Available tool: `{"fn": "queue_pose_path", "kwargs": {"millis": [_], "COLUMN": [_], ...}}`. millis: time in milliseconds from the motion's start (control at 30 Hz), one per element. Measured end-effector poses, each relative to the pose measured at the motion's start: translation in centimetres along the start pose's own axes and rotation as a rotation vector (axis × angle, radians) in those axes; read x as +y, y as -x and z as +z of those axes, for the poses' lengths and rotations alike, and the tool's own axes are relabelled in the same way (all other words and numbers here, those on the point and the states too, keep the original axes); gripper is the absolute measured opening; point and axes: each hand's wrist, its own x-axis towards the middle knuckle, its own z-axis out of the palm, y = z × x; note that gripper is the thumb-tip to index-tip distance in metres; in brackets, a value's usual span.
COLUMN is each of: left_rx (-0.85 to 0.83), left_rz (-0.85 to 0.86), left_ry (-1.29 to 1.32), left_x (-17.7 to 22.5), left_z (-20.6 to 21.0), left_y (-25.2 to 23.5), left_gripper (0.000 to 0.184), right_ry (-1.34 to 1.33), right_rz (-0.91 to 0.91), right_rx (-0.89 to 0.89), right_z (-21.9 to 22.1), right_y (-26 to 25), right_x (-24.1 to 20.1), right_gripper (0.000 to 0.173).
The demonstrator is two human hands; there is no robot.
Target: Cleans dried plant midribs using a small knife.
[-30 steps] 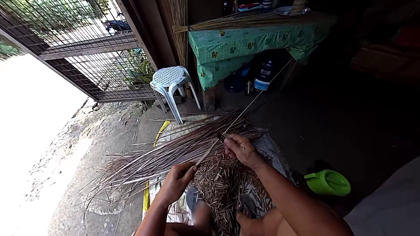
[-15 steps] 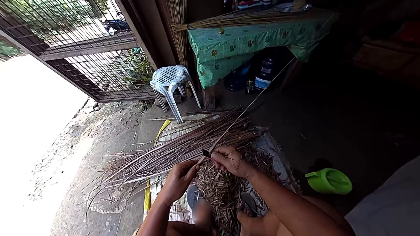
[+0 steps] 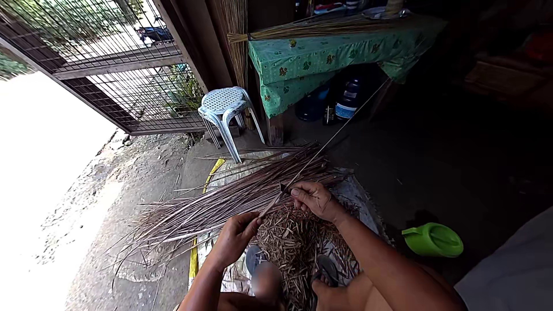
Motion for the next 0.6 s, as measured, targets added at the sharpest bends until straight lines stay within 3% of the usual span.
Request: {"fn": "queue_pose_path", "kwargs": {"millis": [333,600], "left_rx": [-0.011,-0.046], "left_rz": [-0.015,-0.01], "left_ry": [-0.019,-0.005], "left_x": [-0.4,0.0], "left_z": [-0.4,0.0], "left_y": [0.3,-0.2], "left_gripper": [0.032,0.035], "right_ry": [-0.14,-0.347], "right_rz": [0.101,0.226], "right_rx": [0.184,-0.13], "right_z": [-1.0,3.5], "right_y": [-0.8,0.2], "right_x": [-0.2,-1.2], "right_gripper": [0.025,0.022]}}
